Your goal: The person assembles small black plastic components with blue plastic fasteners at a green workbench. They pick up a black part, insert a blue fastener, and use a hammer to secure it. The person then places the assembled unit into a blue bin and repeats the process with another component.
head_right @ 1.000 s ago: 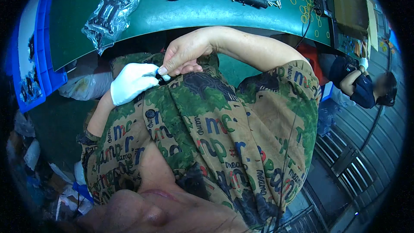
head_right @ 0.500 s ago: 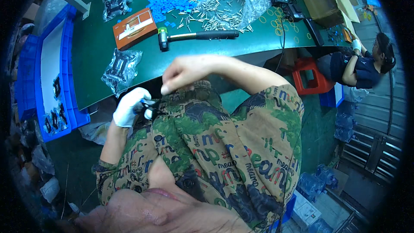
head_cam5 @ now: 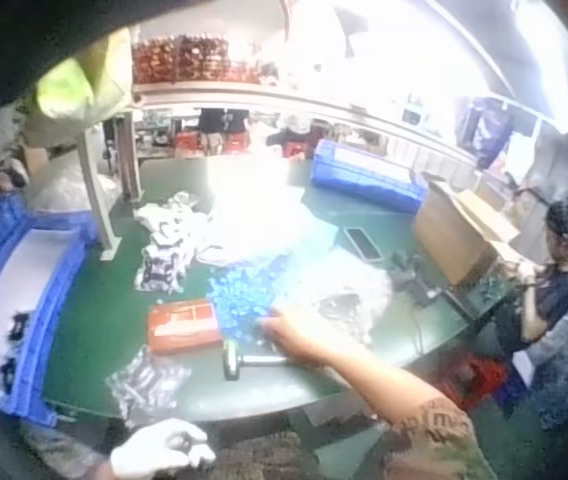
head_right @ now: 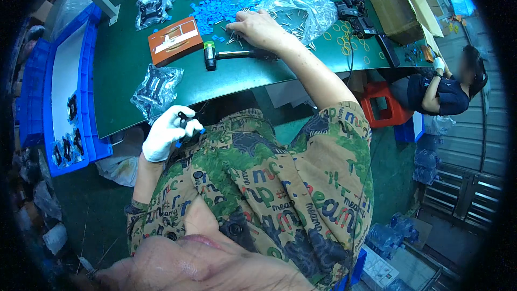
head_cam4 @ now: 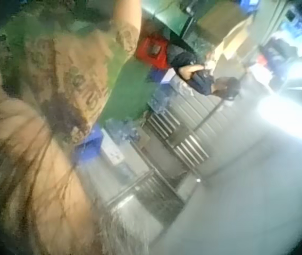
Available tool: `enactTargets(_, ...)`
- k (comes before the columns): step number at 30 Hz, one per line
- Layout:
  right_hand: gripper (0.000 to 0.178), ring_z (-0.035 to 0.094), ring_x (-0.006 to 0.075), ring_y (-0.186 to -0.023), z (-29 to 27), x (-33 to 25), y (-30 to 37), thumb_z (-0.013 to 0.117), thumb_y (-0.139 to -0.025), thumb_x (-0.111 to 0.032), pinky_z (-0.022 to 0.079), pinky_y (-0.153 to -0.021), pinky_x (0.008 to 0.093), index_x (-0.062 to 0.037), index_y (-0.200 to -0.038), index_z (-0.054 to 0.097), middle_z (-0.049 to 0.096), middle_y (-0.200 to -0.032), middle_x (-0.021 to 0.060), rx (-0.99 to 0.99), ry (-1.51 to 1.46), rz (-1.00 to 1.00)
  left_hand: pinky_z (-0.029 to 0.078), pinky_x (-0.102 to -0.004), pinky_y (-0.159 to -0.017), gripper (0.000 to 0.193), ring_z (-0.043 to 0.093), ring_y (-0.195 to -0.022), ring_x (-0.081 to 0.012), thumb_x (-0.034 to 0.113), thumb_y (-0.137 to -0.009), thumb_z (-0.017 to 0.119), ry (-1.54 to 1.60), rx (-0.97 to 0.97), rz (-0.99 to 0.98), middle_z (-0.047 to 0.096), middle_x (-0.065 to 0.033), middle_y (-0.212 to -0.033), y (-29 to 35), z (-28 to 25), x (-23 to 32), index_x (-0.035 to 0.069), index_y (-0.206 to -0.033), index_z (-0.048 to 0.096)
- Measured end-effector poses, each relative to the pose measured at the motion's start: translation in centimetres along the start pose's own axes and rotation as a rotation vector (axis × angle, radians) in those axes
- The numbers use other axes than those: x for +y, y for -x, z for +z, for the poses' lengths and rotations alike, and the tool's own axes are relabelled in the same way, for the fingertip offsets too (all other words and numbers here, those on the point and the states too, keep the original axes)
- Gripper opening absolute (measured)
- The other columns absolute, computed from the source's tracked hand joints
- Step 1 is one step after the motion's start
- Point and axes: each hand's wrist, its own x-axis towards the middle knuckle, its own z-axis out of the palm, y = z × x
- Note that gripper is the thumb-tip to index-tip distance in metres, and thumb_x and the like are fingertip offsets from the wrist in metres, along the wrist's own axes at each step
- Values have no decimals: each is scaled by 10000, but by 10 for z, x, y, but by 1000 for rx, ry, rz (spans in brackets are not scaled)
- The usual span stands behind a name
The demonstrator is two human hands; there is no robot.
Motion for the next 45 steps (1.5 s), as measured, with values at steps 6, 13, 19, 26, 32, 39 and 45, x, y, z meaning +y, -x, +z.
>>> enactTargets(6,226,627,262,-1054,5,5,-5,579,-985,-279,433,-898,448,-165,-1137,701,609,-1011,80,-64,94,-46,511,-275,-813,226,648,-853,-132,133,-1047,508,-241,290,-33,639,-52,-850,-14,20,3,-1,-1199,608)
enactTargets(13,187,627,254,-1024,-1,-14,0,598,-969,-270,423,-873,435,-142,-1051,706,604,-987,67,-79,131,-18,503,-262,-775,258,610,-784,-98,173,-1067,500,-224,361,28,617,-27,-821,-19,19,-9,-10,-1201,623)
enactTargets(19,190,631,254,-1007,-1,-17,9,607,-956,-273,416,-876,431,-124,-1020,706,609,-971,69,-104,190,26,492,-237,-754,277,616,-784,-84,189,-1065,514,-223,348,35,634,-16,-828,-22,17,-14,5,-1225,644)
enactTargets(26,220,651,273,-934,-3,-11,7,610,-933,-278,432,-874,435,-99,-993,722,636,-923,80,-152,108,89,497,-249,-755,280,620,-779,-94,182,-1058,522,-201,341,29,640,-30,-837,-25,18,-16,-15,-1213,647)
enactTargets(32,199,654,289,-929,-3,1,16,614,-928,-204,463,-873,440,-104,-1060,725,646,-927,85,22,-21,14,496,-248,-754,266,621,-776,-102,166,-1048,532,-205,340,25,642,-34,-837,-26,17,-15,-19,-1192,659)
enactTargets(39,207,641,333,-942,-9,-2,13,636,-923,-164,513,-827,450,-95,-1107,701,622,-979,111,-111,-169,-218,515,-274,-776,258,615,-751,-116,156,-1057,514,-186,350,-8,616,-40,-795,-29,21,-17,-43,-1162,641)
enactTargets(45,170,638,341,-957,-9,3,9,629,-936,-169,521,-836,447,-90,-1071,696,612,-983,118,-158,-186,-190,511,-270,-775,274,622,-761,-121,173,-1057,519,-200,347,-10,621,-42,-796,-27,22,-16,-46,-1164,644)
